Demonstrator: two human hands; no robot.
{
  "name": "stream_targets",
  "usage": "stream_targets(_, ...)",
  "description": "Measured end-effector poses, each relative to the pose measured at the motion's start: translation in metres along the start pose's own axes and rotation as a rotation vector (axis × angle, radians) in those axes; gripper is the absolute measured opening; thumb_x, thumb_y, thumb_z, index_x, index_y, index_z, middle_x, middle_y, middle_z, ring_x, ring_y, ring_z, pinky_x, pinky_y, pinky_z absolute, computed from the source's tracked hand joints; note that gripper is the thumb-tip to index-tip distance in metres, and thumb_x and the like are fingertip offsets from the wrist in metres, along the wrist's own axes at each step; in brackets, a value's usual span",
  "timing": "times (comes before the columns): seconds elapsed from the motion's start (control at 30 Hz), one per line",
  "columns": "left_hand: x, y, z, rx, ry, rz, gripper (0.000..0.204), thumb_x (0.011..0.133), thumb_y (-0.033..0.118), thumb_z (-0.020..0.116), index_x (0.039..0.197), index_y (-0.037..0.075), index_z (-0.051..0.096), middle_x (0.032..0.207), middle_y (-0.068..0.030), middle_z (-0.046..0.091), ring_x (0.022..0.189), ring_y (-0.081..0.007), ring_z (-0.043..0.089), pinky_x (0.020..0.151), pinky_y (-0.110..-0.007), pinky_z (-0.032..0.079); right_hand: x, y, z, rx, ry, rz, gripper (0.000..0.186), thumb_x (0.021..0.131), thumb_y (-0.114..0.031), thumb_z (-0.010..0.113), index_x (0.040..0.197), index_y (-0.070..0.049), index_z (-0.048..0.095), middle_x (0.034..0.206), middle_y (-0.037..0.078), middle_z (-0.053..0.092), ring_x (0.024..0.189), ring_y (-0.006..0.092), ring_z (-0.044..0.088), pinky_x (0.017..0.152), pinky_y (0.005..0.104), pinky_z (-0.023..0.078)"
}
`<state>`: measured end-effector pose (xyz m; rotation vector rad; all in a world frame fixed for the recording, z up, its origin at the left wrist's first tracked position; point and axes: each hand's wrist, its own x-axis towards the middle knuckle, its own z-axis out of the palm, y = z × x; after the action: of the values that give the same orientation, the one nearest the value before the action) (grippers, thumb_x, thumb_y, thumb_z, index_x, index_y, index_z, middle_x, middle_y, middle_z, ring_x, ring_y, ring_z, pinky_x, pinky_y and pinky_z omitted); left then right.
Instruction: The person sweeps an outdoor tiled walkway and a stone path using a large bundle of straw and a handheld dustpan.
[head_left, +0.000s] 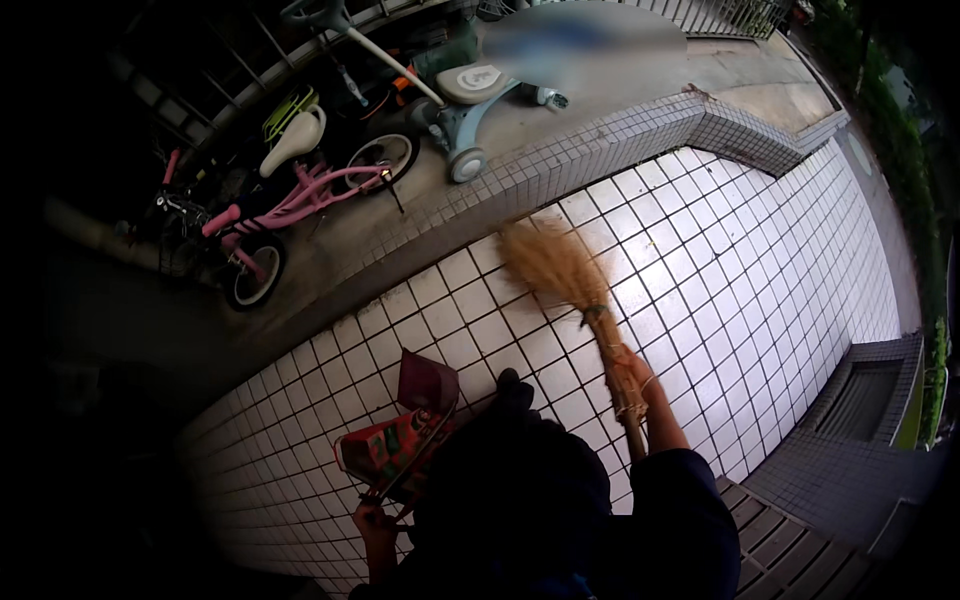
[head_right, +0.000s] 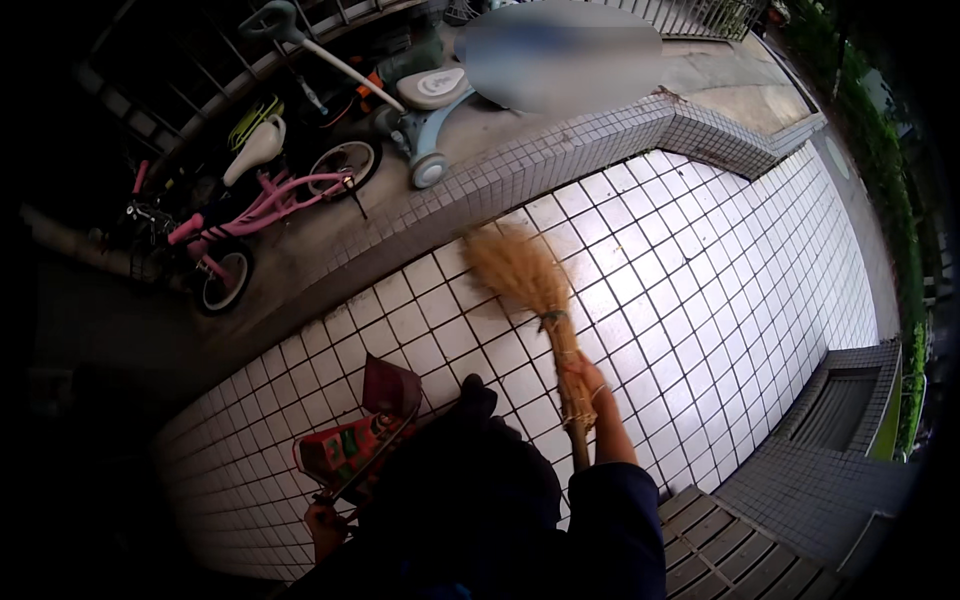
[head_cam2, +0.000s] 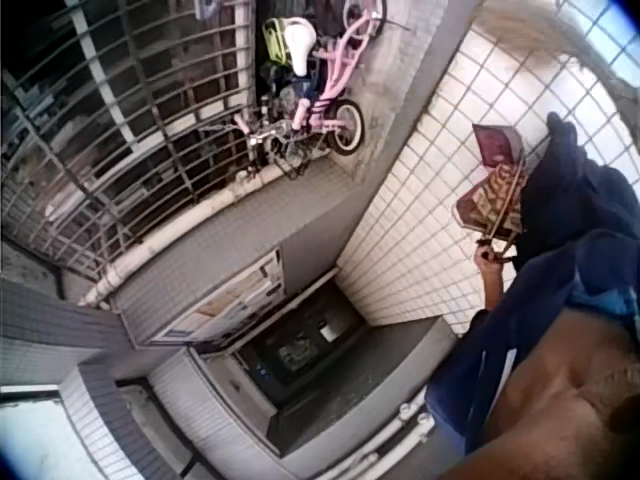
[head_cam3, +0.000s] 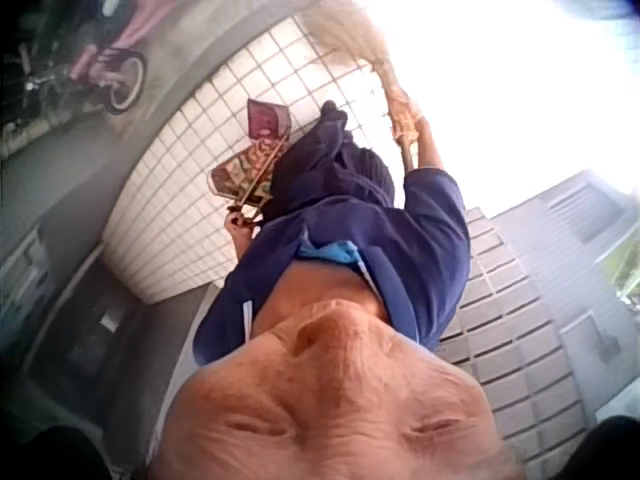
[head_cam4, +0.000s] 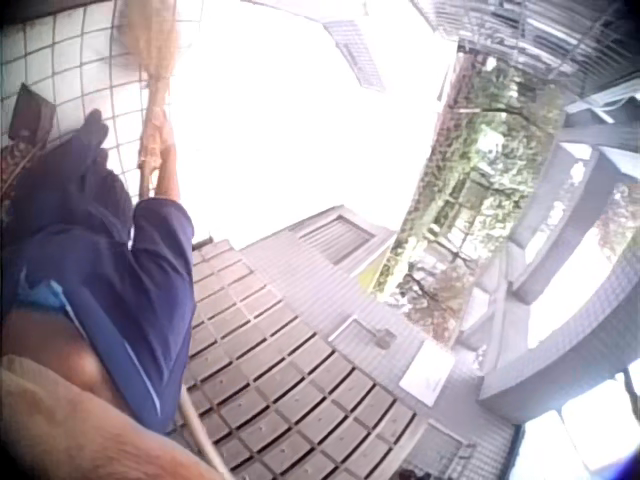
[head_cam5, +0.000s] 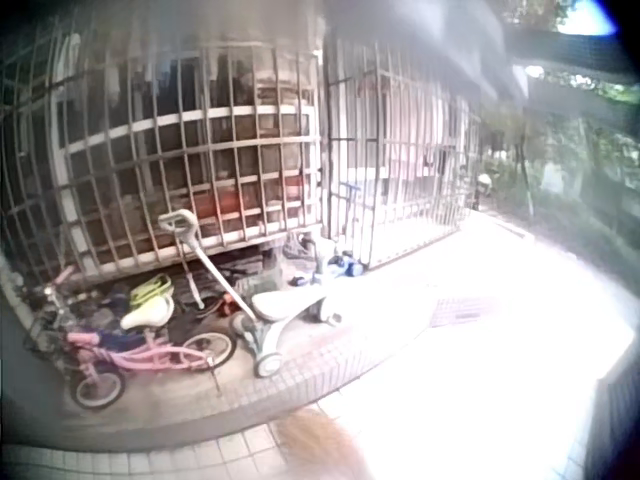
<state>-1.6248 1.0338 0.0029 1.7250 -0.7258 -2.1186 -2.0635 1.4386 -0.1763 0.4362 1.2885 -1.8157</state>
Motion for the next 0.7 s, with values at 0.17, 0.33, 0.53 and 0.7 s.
stream_targets(0.17,0.012,-0.001,0.058,0.035,0.141,-0.042,0.019,0.071,0.01,0.044,0.085,0.001,0.052,0.039,0.0006,0.027,0.026,-0.0128,0.015,0.019,-0.033,0.025,-0.021,-0.073,-0.007,0.114,0.049,-0.162,0.053,0.076,-0.01,0.049,0.127,-0.01,0.032,0.089,0.012,0.055,0.059,0.0212,0.057,0.051,0.0324,0.051)
stream_targets(0.33,-0.008,-0.017,0.133,0.084,0.046,0.089,0.015,0.069,0.013,0.045,0.081,0.005,0.05,0.039,0.0015,0.026,0.024,-0.0122,0.021,0.019,-0.031,0.029,-0.104,-0.109,0.008,-0.114,0.147,-0.117,0.07,0.07,-0.003,0.053,0.134,-0.012,0.028,0.1,0.009,0.055,0.076,0.0172,0.057,0.064,0.0284,0.048)
stream_targets(0.53,-0.057,-0.066,0.201,0.025,-0.034,0.124,0.041,0.069,0.009,0.045,0.11,0.003,0.046,0.042,-0.0027,0.032,0.025,-0.0172,0.027,0.023,-0.038,0.043,-0.183,-0.142,-0.054,-0.497,-0.126,0.154,0.076,0.069,-0.009,0.064,0.135,-0.018,0.028,0.116,0.008,0.05,0.098,0.017,0.051,0.081,0.0269,0.043)
stream_targets(0.7,-0.095,-0.118,0.251,0.218,0.11,0.113,0.063,0.066,0.01,0.043,0.128,0.008,0.036,0.042,0.002,0.03,0.026,-0.0158,0.03,0.028,-0.037,0.049,-0.142,-0.131,-0.139,-0.347,-0.319,0.295,0.071,0.071,-0.002,0.058,0.135,-0.015,0.029,0.111,0.008,0.054,0.09,0.0135,0.054,0.078,0.0245,0.044)
